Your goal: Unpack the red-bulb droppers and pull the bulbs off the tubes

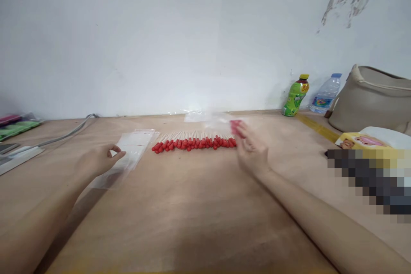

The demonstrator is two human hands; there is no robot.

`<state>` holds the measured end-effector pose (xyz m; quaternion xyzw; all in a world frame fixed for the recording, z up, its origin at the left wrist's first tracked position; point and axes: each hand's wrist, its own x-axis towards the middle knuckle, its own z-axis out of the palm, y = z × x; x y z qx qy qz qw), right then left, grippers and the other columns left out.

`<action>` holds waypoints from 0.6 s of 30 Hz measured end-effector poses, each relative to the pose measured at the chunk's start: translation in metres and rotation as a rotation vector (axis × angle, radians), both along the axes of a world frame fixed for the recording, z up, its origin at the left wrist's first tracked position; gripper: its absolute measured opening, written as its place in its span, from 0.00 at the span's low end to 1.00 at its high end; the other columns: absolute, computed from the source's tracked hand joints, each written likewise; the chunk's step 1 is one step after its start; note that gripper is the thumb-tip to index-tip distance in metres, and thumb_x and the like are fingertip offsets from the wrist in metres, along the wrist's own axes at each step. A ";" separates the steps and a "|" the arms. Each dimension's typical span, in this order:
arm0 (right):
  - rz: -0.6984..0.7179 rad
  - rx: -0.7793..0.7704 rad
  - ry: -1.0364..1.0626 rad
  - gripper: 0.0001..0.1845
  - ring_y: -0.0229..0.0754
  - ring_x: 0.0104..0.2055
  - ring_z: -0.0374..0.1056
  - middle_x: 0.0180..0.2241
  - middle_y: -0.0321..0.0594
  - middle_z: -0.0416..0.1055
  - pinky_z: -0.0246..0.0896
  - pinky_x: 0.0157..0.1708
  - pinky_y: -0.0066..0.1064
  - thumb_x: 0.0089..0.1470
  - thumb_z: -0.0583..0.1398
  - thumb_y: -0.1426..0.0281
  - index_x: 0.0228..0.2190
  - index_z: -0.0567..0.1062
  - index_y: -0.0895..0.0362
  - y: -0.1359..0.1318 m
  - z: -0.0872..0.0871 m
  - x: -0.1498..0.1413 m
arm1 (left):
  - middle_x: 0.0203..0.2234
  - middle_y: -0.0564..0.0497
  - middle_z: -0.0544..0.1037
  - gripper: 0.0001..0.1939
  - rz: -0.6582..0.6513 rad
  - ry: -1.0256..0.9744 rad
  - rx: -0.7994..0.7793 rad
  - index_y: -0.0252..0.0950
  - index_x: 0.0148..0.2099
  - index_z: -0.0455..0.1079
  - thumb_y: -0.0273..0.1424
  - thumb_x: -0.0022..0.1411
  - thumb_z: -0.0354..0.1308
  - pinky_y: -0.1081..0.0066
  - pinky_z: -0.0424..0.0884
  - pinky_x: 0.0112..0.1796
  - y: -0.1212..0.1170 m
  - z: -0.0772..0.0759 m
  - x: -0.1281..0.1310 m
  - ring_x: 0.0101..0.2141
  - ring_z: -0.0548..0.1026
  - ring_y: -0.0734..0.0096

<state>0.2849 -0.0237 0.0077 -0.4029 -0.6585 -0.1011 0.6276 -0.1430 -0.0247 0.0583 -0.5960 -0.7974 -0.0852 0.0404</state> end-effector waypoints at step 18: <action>0.331 -0.495 -0.332 0.12 0.44 0.43 0.65 0.39 0.44 0.70 0.60 0.45 0.40 0.51 0.55 0.65 0.37 0.73 0.56 -0.047 -0.011 -0.051 | 0.58 0.46 0.55 0.25 -1.130 -0.341 -0.007 0.42 0.60 0.52 0.37 0.61 0.49 0.59 0.58 0.53 -0.056 -0.043 0.140 0.56 0.56 0.63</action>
